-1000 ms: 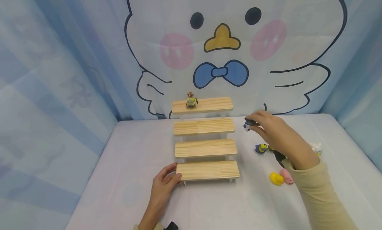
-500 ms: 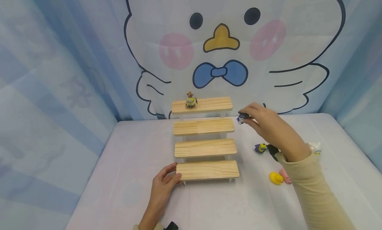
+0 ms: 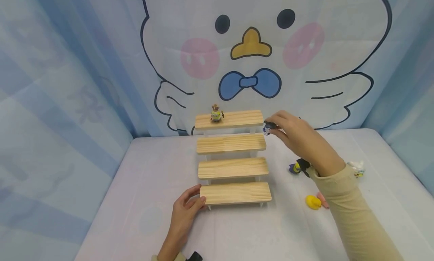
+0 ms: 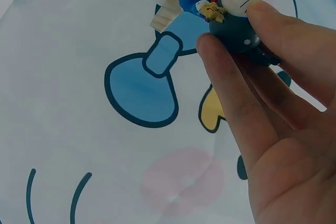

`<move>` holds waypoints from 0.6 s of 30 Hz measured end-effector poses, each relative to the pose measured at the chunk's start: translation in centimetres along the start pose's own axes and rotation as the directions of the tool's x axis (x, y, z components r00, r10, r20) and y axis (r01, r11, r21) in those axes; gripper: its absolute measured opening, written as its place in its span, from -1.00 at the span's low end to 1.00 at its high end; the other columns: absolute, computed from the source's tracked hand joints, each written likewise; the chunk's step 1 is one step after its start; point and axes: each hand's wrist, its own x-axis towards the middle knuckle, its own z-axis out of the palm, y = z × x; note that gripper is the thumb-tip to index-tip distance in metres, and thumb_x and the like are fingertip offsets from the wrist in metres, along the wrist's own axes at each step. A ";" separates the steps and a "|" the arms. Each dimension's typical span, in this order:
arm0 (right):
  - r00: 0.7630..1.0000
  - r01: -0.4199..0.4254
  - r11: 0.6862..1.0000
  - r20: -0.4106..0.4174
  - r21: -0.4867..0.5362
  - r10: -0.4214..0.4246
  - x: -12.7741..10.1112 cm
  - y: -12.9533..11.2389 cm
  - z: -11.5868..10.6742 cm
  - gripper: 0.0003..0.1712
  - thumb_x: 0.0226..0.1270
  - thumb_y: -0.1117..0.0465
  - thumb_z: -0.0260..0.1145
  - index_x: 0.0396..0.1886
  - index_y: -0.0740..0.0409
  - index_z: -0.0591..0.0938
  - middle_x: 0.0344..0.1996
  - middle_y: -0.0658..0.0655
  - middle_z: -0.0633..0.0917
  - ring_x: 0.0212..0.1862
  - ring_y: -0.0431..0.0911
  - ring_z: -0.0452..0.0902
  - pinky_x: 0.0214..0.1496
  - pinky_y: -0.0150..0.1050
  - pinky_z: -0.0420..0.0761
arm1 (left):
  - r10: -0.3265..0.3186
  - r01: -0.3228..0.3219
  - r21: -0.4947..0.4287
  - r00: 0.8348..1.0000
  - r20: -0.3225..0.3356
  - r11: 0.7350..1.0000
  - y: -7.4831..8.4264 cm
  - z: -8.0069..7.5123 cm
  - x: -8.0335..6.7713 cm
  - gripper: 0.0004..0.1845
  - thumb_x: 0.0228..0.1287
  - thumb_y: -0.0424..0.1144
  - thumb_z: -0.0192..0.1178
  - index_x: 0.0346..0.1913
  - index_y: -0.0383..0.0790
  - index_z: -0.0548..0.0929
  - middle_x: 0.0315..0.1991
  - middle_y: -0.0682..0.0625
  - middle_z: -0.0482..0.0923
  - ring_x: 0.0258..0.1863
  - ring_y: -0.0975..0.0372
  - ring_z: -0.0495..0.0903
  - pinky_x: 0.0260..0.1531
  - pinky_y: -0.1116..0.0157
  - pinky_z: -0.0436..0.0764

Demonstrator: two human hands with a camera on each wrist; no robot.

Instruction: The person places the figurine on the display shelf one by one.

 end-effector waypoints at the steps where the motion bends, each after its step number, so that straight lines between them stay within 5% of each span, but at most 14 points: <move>1: 1.000 0.008 1.000 -0.004 0.002 -0.008 0.1 0.0 0.0 -0.65 0.35 0.37 0.33 0.12 0.32 0.61 -0.01 0.26 0.64 -0.05 0.08 0.63 0.02 0.03 0.70 | -0.001 0.001 0.000 1.000 0.000 1.000 0.0 0.0 0.0 -0.41 0.22 -0.31 0.39 0.31 -0.33 0.48 0.22 -0.23 0.46 -0.15 0.24 0.68 -0.15 0.33 0.73; 8: 0.997 0.060 0.998 -0.040 0.009 -0.059 1.2 0.1 0.2 -0.68 0.34 0.42 0.32 0.08 0.36 0.60 -0.01 0.27 0.63 -0.07 0.09 0.63 -0.01 0.01 0.71 | -0.006 0.006 -0.006 1.000 -0.002 1.000 0.1 0.0 -0.1 -0.40 0.22 -0.31 0.40 0.31 -0.35 0.48 0.21 -0.24 0.46 -0.17 0.24 0.68 -0.17 0.32 0.74; 18: 1.000 0.027 1.000 -0.014 0.008 -0.027 2.6 -0.2 0.2 -0.67 0.37 0.41 0.29 0.11 0.35 0.59 -0.01 0.27 0.62 -0.04 0.08 0.62 0.05 0.01 0.70 | -0.010 0.010 0.000 1.000 -0.001 1.000 0.1 0.1 0.0 -0.39 0.22 -0.27 0.41 0.31 -0.34 0.48 0.21 -0.23 0.45 -0.15 0.22 0.68 -0.16 0.31 0.74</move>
